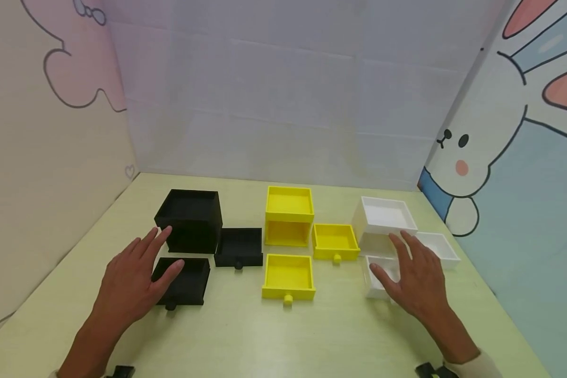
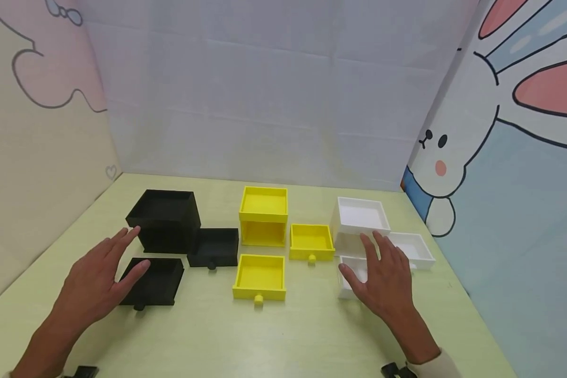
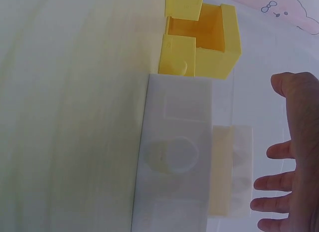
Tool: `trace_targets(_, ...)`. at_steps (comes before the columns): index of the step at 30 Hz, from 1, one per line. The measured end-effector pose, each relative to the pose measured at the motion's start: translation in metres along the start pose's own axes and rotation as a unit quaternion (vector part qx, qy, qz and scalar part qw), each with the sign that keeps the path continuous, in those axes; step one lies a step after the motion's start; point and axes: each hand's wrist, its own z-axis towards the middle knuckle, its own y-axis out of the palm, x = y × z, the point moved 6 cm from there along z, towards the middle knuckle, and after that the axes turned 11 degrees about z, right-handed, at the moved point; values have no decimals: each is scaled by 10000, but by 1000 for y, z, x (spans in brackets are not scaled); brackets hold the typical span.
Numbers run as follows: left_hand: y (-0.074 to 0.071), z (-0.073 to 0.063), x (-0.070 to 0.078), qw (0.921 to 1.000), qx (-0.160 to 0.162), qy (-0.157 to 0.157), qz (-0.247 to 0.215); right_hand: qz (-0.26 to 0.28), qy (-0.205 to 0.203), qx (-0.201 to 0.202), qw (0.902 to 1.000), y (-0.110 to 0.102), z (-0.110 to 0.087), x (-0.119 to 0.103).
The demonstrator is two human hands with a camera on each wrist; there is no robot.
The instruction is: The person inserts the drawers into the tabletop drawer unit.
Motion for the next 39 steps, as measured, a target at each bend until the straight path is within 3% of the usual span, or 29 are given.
trace_targets(10, 0, -11, -9, 9931, -672, -573, -776, 164, -47, 86, 9998, 2, 5, -8)
trace_targets(18, -1, -14, -15, 9878, -744, -784, -1124, 221, 171, -86, 9996, 7, 10, -14)
trace_targets(24, 2, -17, -16, 9802, -788, -1124, -1425, 317, 239, -149, 9991, 12, 15, -21)
trace_targets(29, 5, -20, -18, 9643, -927, -1562, -1924, 392, 60, -91, 9992, 16, 17, -27)
trace_targets(34, 10, -24, -19, 9406, -1234, -1988, -2461, 392, -115, -49, 9992, 20, 20, -33)
trace_targets(37, 14, -25, -21, 9190, -1289, -2228, -2985, 386, -167, -30, 9991, 22, 22, -36)
trace_targets(39, 17, -26, -22, 8997, -1265, -2395, -3424, 427, -205, -1, 9989, 23, 23, -39)
